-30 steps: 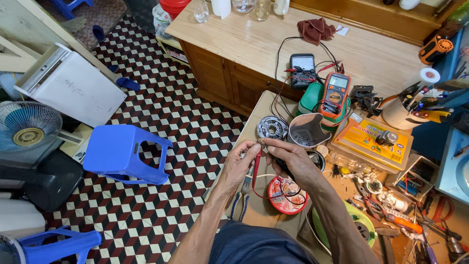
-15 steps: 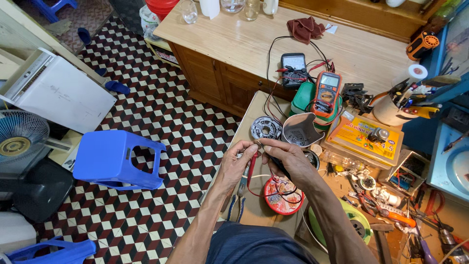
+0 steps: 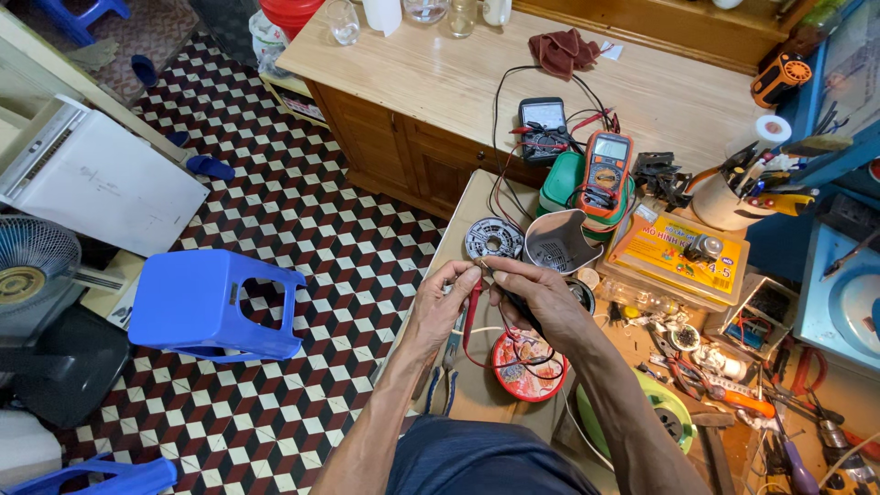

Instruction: The person disassembles a green plastic appliance base, removes screws, and inspects internal components. They then use a multimeter to test electrical continuity on wires and components.

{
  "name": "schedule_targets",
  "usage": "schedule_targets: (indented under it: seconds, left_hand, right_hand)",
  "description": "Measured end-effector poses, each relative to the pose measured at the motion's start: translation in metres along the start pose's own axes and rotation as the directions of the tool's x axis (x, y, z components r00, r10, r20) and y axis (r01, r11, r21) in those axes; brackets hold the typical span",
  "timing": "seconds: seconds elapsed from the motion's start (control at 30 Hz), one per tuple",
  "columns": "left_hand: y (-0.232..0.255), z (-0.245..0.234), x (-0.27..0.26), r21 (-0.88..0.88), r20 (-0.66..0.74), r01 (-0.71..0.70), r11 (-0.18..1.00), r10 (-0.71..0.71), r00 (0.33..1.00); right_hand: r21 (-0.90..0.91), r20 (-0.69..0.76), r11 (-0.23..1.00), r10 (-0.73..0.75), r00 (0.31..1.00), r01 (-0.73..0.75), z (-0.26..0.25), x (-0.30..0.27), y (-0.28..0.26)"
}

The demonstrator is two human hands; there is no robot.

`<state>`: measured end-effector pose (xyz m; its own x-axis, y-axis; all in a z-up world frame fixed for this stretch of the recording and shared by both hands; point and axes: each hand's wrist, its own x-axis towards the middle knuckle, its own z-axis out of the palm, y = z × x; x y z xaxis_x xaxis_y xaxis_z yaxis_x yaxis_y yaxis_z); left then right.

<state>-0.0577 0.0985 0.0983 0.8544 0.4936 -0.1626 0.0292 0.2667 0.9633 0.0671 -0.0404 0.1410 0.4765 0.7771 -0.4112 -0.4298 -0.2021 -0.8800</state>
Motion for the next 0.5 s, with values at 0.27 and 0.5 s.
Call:
schedule_targets:
  seconds: [0.27, 0.5]
  left_hand:
    - [-0.0014, -0.0002, 0.0021, 0.002, 0.003, 0.002, 1.0, -0.002, 1.0]
    - [-0.0052, 0.0011, 0.0033, -0.009, -0.009, -0.053, 0.999, 0.053, 0.999]
  right_hand:
    - [0.002, -0.025, 1.0, 0.012, 1.0, -0.012, 0.0017, -0.0022, -0.0017]
    - [0.004, -0.049, 1.0, 0.018, 0.999, -0.018, 0.004, -0.0038, -0.003]
